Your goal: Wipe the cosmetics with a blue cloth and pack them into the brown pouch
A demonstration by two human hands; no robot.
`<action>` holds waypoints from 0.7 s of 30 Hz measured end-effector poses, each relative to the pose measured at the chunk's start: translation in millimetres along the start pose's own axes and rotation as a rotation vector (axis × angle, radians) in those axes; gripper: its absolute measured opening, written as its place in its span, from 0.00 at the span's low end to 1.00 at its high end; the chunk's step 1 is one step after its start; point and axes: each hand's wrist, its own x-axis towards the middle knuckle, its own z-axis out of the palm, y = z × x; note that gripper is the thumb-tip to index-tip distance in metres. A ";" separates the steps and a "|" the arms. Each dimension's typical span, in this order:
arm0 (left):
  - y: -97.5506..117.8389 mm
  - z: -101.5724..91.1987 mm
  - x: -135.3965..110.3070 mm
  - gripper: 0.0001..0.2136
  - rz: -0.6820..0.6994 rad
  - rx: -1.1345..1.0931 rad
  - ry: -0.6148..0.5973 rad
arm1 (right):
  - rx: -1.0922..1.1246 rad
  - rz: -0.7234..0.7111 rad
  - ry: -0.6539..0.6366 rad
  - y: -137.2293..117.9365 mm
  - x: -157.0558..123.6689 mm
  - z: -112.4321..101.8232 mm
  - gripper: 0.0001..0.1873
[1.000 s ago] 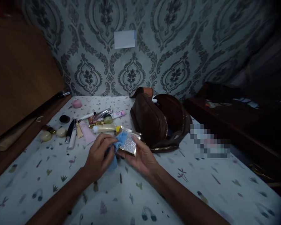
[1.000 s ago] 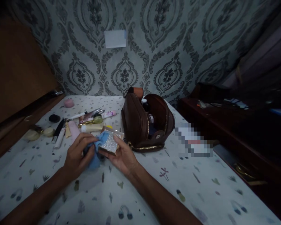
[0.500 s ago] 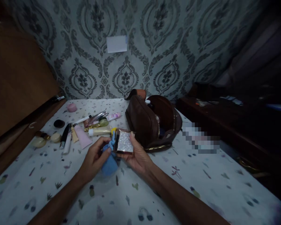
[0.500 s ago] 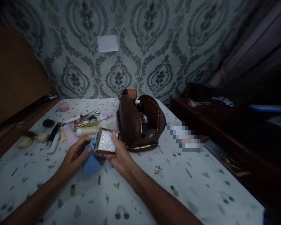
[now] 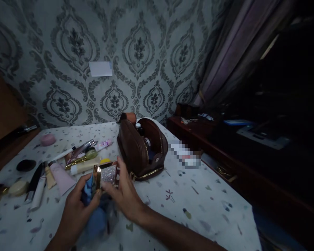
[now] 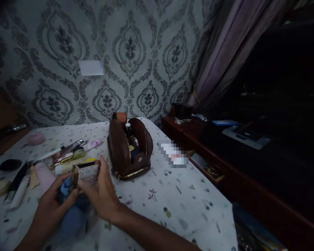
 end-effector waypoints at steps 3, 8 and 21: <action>3.3 4.8 -3.8 0.16 0.168 0.108 0.041 | -0.053 0.043 -0.106 -15.3 -7.4 -4.8 0.55; 14.5 9.6 -2.1 0.17 0.409 0.223 -0.009 | -0.021 0.071 -0.101 -30.4 -5.7 -18.2 0.49; 54.5 24.8 45.9 0.15 0.641 0.180 0.012 | -0.302 -0.134 -0.308 -100.4 46.7 -95.0 0.47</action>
